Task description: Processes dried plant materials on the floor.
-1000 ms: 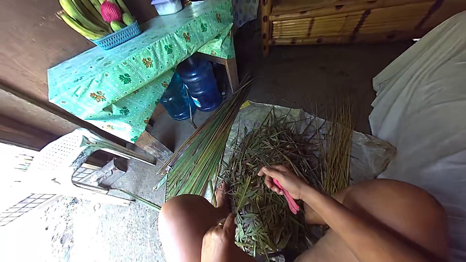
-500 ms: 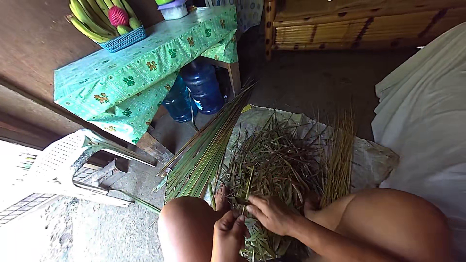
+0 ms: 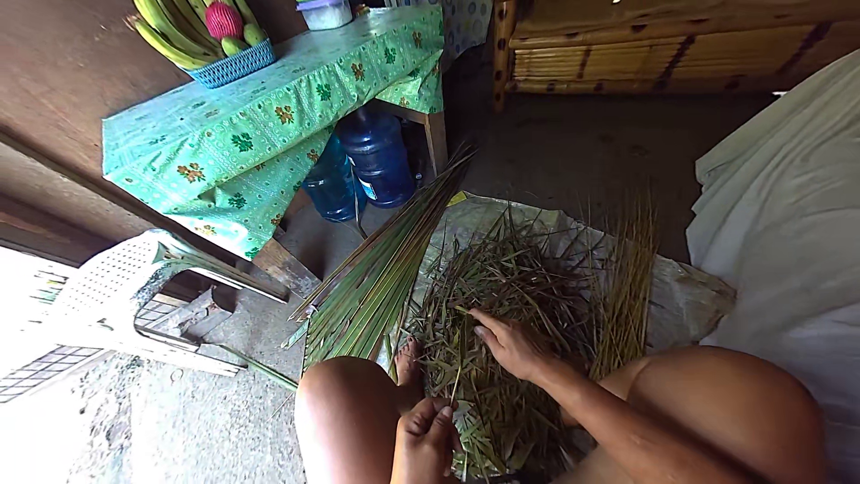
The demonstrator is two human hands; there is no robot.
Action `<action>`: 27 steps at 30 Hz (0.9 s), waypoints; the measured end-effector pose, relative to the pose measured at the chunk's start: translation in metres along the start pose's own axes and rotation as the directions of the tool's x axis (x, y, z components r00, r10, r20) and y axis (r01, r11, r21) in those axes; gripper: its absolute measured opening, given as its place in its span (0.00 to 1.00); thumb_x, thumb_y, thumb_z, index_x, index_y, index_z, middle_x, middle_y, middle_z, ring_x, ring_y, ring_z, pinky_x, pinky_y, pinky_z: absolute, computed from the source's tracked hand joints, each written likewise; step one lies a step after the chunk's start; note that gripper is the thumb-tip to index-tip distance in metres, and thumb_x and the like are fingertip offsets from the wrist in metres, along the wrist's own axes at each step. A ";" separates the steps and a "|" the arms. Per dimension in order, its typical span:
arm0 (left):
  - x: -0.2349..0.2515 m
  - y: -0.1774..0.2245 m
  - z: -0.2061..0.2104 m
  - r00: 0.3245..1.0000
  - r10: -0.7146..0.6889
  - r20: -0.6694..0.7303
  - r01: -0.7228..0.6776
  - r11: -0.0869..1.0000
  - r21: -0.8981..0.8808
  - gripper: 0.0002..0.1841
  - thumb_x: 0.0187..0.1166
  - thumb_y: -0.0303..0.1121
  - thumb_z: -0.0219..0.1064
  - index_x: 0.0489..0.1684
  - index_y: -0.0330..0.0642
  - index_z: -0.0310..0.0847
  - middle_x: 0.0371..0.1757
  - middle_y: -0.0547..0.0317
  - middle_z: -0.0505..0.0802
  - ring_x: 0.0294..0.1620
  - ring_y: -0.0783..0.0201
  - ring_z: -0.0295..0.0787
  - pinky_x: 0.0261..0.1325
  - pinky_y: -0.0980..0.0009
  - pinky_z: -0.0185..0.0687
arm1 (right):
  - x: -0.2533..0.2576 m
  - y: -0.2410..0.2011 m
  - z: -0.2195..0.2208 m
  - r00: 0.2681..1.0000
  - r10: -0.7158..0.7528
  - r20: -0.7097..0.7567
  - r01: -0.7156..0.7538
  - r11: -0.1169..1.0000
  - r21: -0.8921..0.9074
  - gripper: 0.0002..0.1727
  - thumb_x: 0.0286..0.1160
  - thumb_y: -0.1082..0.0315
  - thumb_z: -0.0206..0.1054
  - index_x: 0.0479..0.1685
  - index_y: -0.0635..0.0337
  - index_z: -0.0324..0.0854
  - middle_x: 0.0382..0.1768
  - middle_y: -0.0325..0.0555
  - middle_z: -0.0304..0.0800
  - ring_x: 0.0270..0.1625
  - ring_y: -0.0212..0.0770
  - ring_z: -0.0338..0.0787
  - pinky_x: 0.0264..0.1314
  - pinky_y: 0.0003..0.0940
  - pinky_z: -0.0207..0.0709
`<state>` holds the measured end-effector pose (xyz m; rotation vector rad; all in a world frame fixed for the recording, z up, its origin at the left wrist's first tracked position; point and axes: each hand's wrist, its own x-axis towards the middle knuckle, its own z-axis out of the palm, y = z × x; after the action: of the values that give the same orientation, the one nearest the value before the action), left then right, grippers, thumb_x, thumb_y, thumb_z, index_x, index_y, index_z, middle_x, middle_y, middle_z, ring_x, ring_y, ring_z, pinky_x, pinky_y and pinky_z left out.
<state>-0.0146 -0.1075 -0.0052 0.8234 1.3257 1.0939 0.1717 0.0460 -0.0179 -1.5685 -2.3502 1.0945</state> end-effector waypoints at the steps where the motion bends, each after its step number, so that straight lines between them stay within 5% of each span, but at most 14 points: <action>1: 0.001 -0.001 -0.001 1.000 -0.003 -0.002 0.003 1.000 -0.005 0.12 0.85 0.20 0.53 0.44 0.32 0.86 0.18 0.63 0.89 0.10 0.81 0.72 0.12 0.85 0.63 | 0.001 0.000 -0.001 1.000 0.019 -0.005 -0.019 0.998 0.065 0.28 0.96 0.54 0.44 0.89 0.53 0.66 0.67 0.60 0.88 0.69 0.61 0.87 0.73 0.61 0.73; 2: 0.001 0.000 -0.001 1.000 -0.006 -0.004 0.006 1.000 -0.008 0.13 0.86 0.20 0.52 0.43 0.32 0.86 0.18 0.63 0.89 0.10 0.81 0.72 0.12 0.85 0.63 | 0.001 -0.002 -0.001 0.999 0.048 -0.003 -0.047 0.986 0.158 0.28 0.96 0.54 0.44 0.87 0.54 0.68 0.68 0.58 0.87 0.69 0.55 0.87 0.75 0.56 0.73; 3: 0.001 0.000 0.000 1.000 -0.013 -0.003 0.012 1.000 -0.013 0.13 0.86 0.20 0.52 0.44 0.32 0.86 0.18 0.63 0.89 0.10 0.81 0.72 0.12 0.85 0.63 | 0.000 -0.002 0.001 0.996 0.082 -0.018 -0.074 0.959 0.273 0.26 0.96 0.56 0.45 0.84 0.55 0.71 0.60 0.53 0.90 0.60 0.48 0.90 0.68 0.48 0.78; 5: 0.001 0.001 -0.001 1.000 -0.029 0.006 0.029 0.999 -0.027 0.13 0.86 0.21 0.52 0.44 0.32 0.86 0.19 0.63 0.89 0.10 0.81 0.72 0.12 0.86 0.63 | 0.001 -0.004 0.008 0.987 0.160 -0.019 -0.117 0.790 0.602 0.21 0.96 0.61 0.44 0.72 0.60 0.78 0.26 0.39 0.75 0.21 0.31 0.73 0.26 0.27 0.69; 6: 0.001 0.000 -0.002 0.999 -0.041 0.012 0.041 0.998 -0.045 0.13 0.87 0.21 0.51 0.44 0.32 0.86 0.18 0.62 0.89 0.10 0.81 0.72 0.12 0.86 0.63 | 0.000 -0.006 0.006 0.977 0.205 0.051 -0.171 0.627 0.760 0.21 0.97 0.61 0.41 0.70 0.61 0.76 0.19 0.35 0.70 0.14 0.28 0.67 0.16 0.22 0.62; 8: -0.001 0.000 -0.005 0.996 -0.081 0.020 0.083 0.993 -0.089 0.14 0.87 0.21 0.50 0.44 0.32 0.86 0.18 0.61 0.89 0.09 0.82 0.71 0.11 0.86 0.60 | 0.000 -0.004 -0.002 0.944 0.272 0.185 -0.269 0.313 0.911 0.23 0.98 0.56 0.35 0.70 0.58 0.72 0.15 0.34 0.68 0.09 0.27 0.65 0.10 0.20 0.59; 10: -0.002 0.000 -0.007 0.993 -0.115 0.011 0.116 0.986 -0.120 0.15 0.88 0.22 0.49 0.45 0.31 0.86 0.18 0.60 0.89 0.09 0.82 0.70 0.11 0.86 0.60 | 0.000 0.003 -0.010 0.926 0.300 0.231 -0.305 0.229 0.924 0.26 0.98 0.53 0.33 0.75 0.54 0.71 0.15 0.35 0.69 0.09 0.27 0.66 0.09 0.20 0.59; 12: 0.001 0.000 -0.007 0.995 -0.101 -0.019 0.098 0.988 -0.116 0.14 0.87 0.21 0.50 0.43 0.31 0.86 0.17 0.60 0.89 0.09 0.81 0.72 0.12 0.86 0.62 | -0.006 0.002 -0.010 0.943 0.260 0.207 -0.303 0.418 0.857 0.25 0.98 0.55 0.38 0.74 0.58 0.74 0.16 0.35 0.72 0.11 0.27 0.68 0.12 0.21 0.62; 14: 0.005 0.001 -0.004 0.996 -0.075 -0.042 0.071 0.992 -0.104 0.13 0.87 0.20 0.52 0.41 0.30 0.85 0.17 0.59 0.88 0.09 0.79 0.72 0.12 0.85 0.63 | -0.018 -0.007 -0.002 0.981 0.094 0.169 -0.183 0.733 0.655 0.23 0.95 0.59 0.44 0.66 0.65 0.80 0.20 0.36 0.75 0.17 0.29 0.72 0.21 0.24 0.68; 16: 0.009 0.004 -0.001 0.997 -0.059 -0.050 0.055 0.994 -0.090 0.12 0.87 0.21 0.54 0.40 0.31 0.85 0.17 0.60 0.88 0.09 0.79 0.72 0.12 0.84 0.64 | -0.031 -0.022 0.008 0.973 -0.119 0.198 0.037 0.926 0.377 0.23 0.92 0.56 0.50 0.56 0.66 0.85 0.28 0.48 0.82 0.30 0.42 0.81 0.39 0.43 0.77; 19: 0.009 0.006 0.003 0.999 -0.025 -0.041 0.024 0.999 -0.034 0.11 0.86 0.21 0.55 0.38 0.33 0.84 0.17 0.61 0.87 0.10 0.79 0.72 0.13 0.84 0.64 | -0.041 -0.039 0.018 0.947 -0.240 0.212 0.238 0.971 0.036 0.24 0.92 0.53 0.49 0.51 0.64 0.83 0.36 0.59 0.88 0.43 0.59 0.91 0.47 0.59 0.81; 25: -0.017 0.006 -0.005 0.998 0.003 0.056 -0.009 0.994 0.111 0.09 0.85 0.21 0.56 0.44 0.34 0.85 0.19 0.68 0.87 0.13 0.81 0.75 0.15 0.83 0.68 | -0.006 -0.006 -0.032 0.986 0.137 -0.091 -0.142 0.988 -0.054 0.26 0.95 0.55 0.47 0.70 0.68 0.78 0.51 0.69 0.89 0.58 0.68 0.89 0.62 0.67 0.77; 27: -0.022 0.004 -0.013 0.993 0.072 0.096 -0.095 0.962 0.255 0.08 0.84 0.22 0.58 0.46 0.33 0.85 0.21 0.67 0.87 0.16 0.79 0.78 0.20 0.80 0.75 | -0.011 0.000 -0.045 0.976 0.021 -0.217 -0.023 1.000 -0.008 0.27 0.91 0.53 0.55 0.74 0.67 0.77 0.50 0.66 0.90 0.52 0.64 0.90 0.60 0.63 0.79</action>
<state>-0.0261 -0.1283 0.0047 1.1170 1.3901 0.9500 0.1980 0.0594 0.0183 -1.6295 -2.2041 0.8663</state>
